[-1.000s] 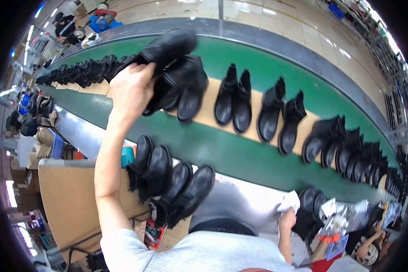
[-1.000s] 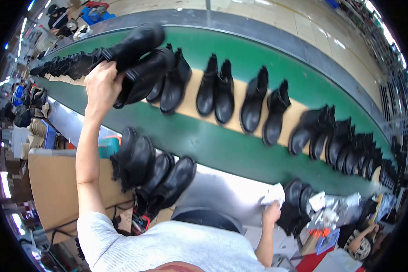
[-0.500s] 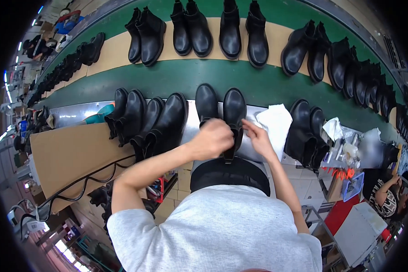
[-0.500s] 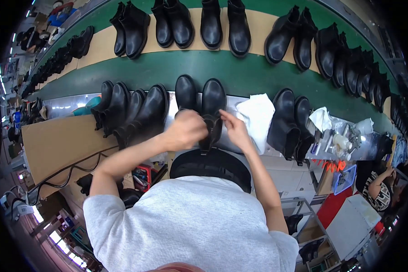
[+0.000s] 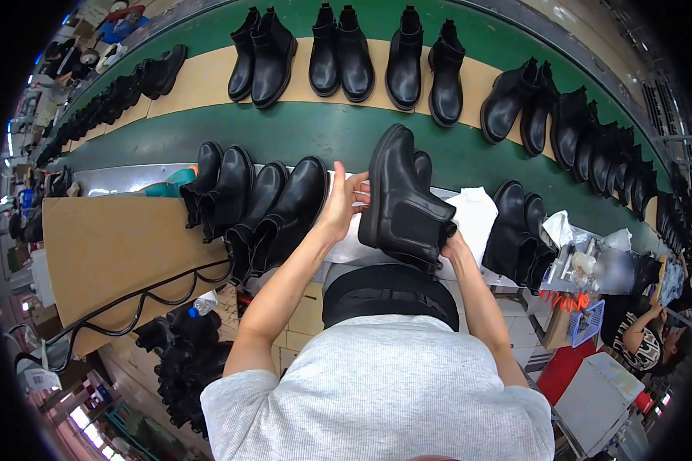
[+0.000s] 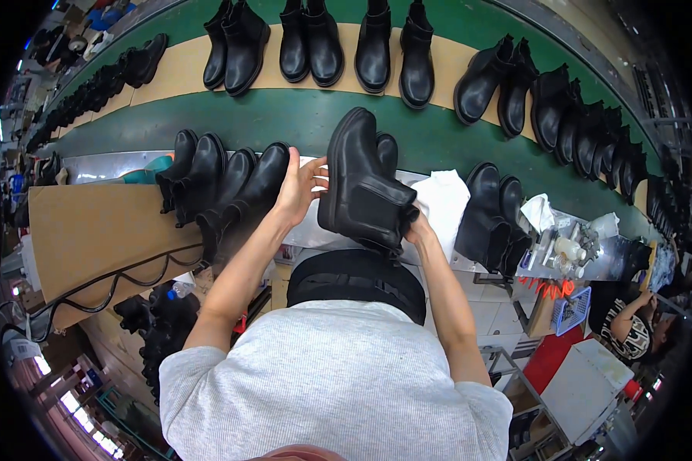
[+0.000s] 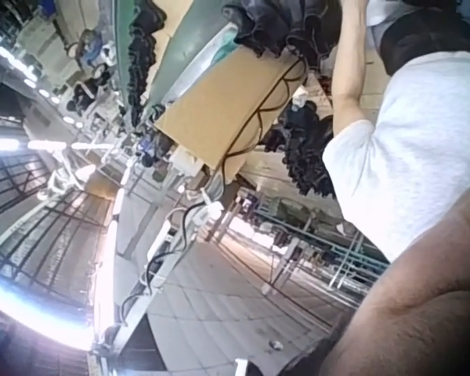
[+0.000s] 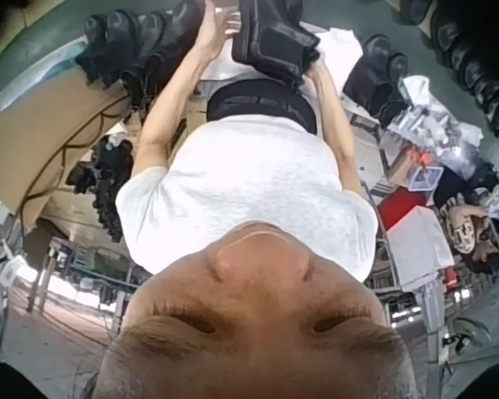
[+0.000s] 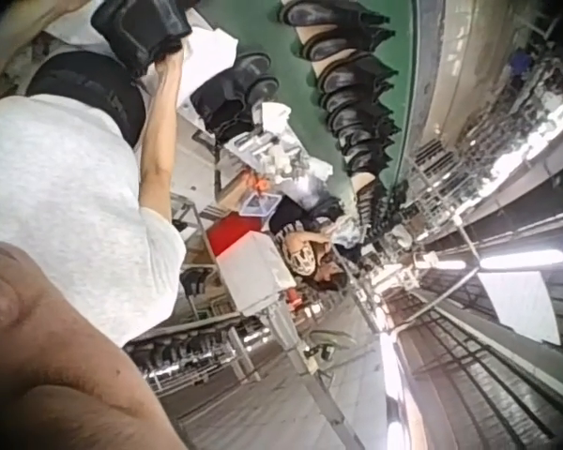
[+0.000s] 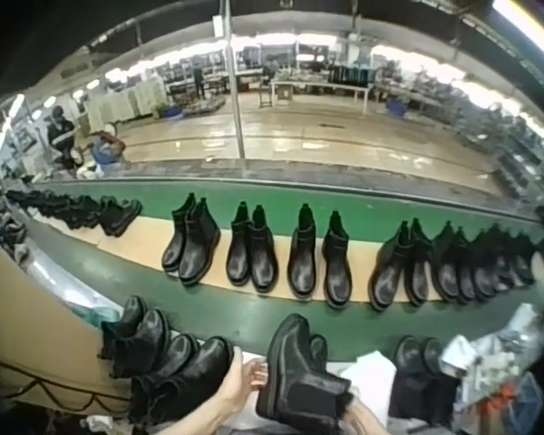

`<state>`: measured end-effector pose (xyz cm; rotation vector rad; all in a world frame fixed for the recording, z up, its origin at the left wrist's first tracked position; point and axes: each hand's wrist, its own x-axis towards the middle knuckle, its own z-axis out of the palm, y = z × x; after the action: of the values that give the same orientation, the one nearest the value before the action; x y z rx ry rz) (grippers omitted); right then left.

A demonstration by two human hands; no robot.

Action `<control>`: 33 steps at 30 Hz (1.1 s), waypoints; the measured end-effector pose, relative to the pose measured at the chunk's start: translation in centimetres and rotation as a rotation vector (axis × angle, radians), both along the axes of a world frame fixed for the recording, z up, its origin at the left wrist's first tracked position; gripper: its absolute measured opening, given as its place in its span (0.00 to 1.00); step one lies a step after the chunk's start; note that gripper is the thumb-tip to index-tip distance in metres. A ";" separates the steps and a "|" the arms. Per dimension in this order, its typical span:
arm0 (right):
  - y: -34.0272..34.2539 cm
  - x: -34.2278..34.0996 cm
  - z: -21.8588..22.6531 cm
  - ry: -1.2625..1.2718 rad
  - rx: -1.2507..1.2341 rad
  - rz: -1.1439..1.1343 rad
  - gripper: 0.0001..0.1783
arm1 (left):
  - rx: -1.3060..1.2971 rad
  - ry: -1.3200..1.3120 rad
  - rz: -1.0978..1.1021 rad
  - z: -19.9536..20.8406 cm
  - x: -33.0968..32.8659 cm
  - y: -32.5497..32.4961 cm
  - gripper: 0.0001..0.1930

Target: Inspecting, marking, and cleaning boots on a conveyor line.

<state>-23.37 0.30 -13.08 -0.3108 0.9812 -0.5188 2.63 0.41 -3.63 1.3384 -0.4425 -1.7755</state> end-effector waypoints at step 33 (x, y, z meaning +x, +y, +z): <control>1.8 1.7 4.9 0.705 -1.067 -0.216 0.19 | -0.139 0.659 0.043 2.9 -3.1 1.9 0.18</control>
<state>-21.63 2.14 -8.14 -1.4236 1.3496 -1.1588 -0.48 2.31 -0.74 0.6024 -0.1613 -1.9790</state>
